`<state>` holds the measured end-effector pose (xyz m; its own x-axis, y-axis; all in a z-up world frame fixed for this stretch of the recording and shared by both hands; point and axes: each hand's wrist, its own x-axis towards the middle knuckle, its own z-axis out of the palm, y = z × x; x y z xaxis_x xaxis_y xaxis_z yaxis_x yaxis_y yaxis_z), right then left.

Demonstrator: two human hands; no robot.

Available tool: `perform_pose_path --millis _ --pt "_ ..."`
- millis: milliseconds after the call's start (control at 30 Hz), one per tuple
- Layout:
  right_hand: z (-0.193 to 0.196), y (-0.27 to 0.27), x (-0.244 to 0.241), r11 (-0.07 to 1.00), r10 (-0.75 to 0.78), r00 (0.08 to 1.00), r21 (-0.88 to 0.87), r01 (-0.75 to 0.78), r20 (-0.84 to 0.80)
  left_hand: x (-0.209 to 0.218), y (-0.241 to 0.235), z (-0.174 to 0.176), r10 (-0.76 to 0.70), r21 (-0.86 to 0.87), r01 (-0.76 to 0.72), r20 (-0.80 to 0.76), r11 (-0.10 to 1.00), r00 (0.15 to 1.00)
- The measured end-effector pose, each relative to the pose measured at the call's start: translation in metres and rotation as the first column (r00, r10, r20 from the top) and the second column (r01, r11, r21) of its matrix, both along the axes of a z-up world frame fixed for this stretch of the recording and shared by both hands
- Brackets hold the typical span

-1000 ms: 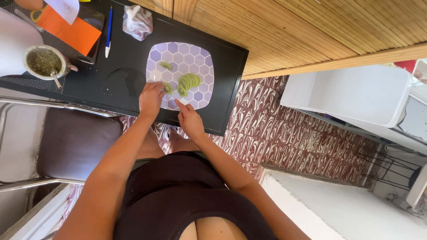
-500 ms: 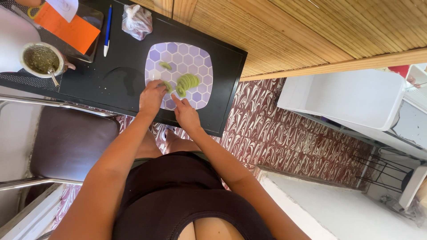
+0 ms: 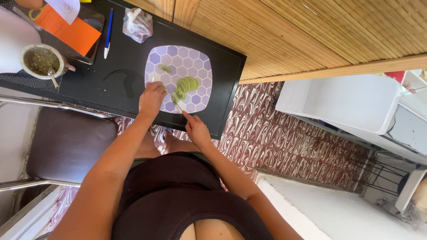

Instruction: The person peels a green kiwi fruit using a small knife over a patterned plate. After peeling, the person briefly walks outside to discard the peels into a bucket. The person then returns to the kitchen and slices the peeled kiwi into thin rounds on the plate.

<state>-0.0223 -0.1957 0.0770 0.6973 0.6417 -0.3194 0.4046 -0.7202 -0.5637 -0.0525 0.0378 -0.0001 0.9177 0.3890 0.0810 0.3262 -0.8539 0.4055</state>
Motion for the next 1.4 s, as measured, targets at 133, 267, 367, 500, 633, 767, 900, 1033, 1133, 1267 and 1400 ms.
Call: perform_pose_path --millis 133,267,367,500,633,767,900,1033,1133,1267,1400 --pt "-0.012 0.001 0.002 0.992 -0.031 0.999 0.125 0.029 0.012 -0.001 0.006 0.015 -0.047 -0.052 0.048 0.022 0.997 0.999" --pt "0.002 0.007 0.004 0.961 -0.1 0.994 0.262 0.086 0.04 0.001 0.008 0.012 -0.12 -0.064 0.121 0.01 0.991 0.993" --pt "0.014 -0.001 0.005 0.941 -0.131 0.991 0.317 0.12 0.013 0.008 0.014 -0.009 -0.108 -0.047 0.106 -0.025 0.993 0.994" --pt "0.024 -0.026 -0.001 0.933 -0.148 0.988 0.326 0.152 -0.039 0.013 0.026 0.019 -0.047 0.191 0.039 0.037 0.981 0.998" --pt "0.03 -0.045 -0.008 0.932 -0.171 0.984 0.314 0.179 -0.055 0.009 0.012 0.019 -0.28 0.174 0.261 0.095 0.95 0.955" --pt "0.033 -0.048 -0.013 0.929 -0.19 0.979 0.309 0.203 -0.072 0.007 -0.003 -0.007 -0.434 0.071 0.429 0.07 0.9 0.898" --pt "0.035 -0.032 -0.014 0.929 -0.169 0.983 0.32 0.184 -0.073 0.008 0.002 -0.029 -0.331 0.162 0.323 0.021 0.932 0.944" --pt "0.015 -0.01 -0.016 0.941 -0.141 0.989 0.305 0.149 -0.049 0.002 -0.006 -0.015 -0.176 0.209 0.154 0.089 0.966 0.98" --pt "-0.002 0.002 -0.019 0.966 -0.119 0.991 0.224 0.129 -0.059 -0.002 -0.012 -0.005 -0.062 0.22 0.03 0.139 0.975 0.988" --pt "0.014 0.012 -0.018 0.991 -0.072 0.997 0.11 0.072 -0.006 -0.005 -0.016 -0.006 -0.026 0.197 0.0 0.128 0.98 0.991" --pt "0.015 0.015 -0.015 0.997 -0.054 0.999 0.056 0.053 0.011 -0.004 -0.016 -0.016 -0.026 0.179 0.005 0.117 0.984 0.993"
